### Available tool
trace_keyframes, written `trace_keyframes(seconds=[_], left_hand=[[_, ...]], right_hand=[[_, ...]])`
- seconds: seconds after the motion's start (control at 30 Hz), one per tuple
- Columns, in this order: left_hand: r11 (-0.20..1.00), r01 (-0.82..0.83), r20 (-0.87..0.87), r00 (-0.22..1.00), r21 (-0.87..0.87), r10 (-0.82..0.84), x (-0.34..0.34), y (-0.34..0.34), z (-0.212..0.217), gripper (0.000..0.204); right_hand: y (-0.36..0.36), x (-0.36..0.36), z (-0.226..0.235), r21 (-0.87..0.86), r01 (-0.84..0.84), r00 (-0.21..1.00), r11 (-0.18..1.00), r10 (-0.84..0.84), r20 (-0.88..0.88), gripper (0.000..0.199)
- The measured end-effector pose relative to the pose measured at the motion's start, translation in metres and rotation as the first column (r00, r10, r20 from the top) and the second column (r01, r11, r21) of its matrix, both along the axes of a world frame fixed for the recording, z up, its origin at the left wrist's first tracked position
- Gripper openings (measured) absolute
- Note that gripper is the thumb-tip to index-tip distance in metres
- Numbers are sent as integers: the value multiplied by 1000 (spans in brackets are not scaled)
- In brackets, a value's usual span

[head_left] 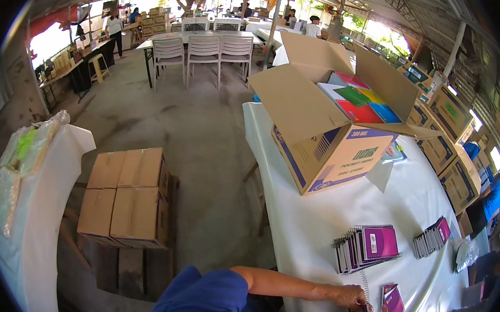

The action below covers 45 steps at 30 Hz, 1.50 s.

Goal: The person assembles spiral notebooks by threading a plastic coil through the pre-punched holes of a paper stack and cover, using a small hand tool to crimp or trim the coil ends.

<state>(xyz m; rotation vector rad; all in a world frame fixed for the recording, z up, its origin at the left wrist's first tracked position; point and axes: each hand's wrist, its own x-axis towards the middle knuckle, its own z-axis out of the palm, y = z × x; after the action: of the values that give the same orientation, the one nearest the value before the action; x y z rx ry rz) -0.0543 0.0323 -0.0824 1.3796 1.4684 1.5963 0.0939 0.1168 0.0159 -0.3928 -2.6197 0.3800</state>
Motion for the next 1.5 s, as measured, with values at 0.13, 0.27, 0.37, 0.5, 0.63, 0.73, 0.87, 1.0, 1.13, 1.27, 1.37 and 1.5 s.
trace_keyframes(seconds=[0.13,0.27,0.37,0.5,0.63,0.73,0.87,1.0,1.13,1.27,1.37,1.5], left_hand=[[999,-13,42,999,-36,14,7,-8,13,37],[995,23,-31,999,99,-20,3,0,-3,41],[998,34,-152,988,-47,-40,-5,3,-4,47],[992,54,30,998,110,-57,-2,8,-12,43],[984,51,-7,999,-169,-53,-8,-12,22,40],[996,41,2,999,-79,-41,-5,-14,23,39],[973,50,12,999,-227,-48,-4,-12,26,37],[978,41,20,999,-204,-38,-3,-14,31,38],[976,21,48,999,-216,-11,-6,-14,21,39],[970,55,49,998,-237,-45,-7,-9,12,40],[974,-48,-212,977,-222,-1,-1,-4,10,41],[979,0,-146,989,-203,-31,4,2,13,40]], right_hand=[[3,10,-6,6,28,999,1000,-27,-45,55],[1,18,-12,31,32,997,999,-29,-67,56],[-14,8,1,147,39,999,988,-35,-26,60],[1,4,-7,127,-32,998,991,40,-54,50],[-10,-3,6,150,-17,999,988,21,-25,63],[-4,-2,-7,9,-74,995,997,74,-62,64],[-8,-2,-3,84,-34,994,996,42,-96,63],[-2,1,-9,-21,-33,983,999,28,-182,62],[-7,-5,1,68,-31,988,997,41,-147,66],[-7,1,-4,-27,-26,991,999,23,-131,64],[-4,10,-5,7,2,989,1000,-1,-149,59],[3,14,-3,146,9,998,989,1,-68,47]])
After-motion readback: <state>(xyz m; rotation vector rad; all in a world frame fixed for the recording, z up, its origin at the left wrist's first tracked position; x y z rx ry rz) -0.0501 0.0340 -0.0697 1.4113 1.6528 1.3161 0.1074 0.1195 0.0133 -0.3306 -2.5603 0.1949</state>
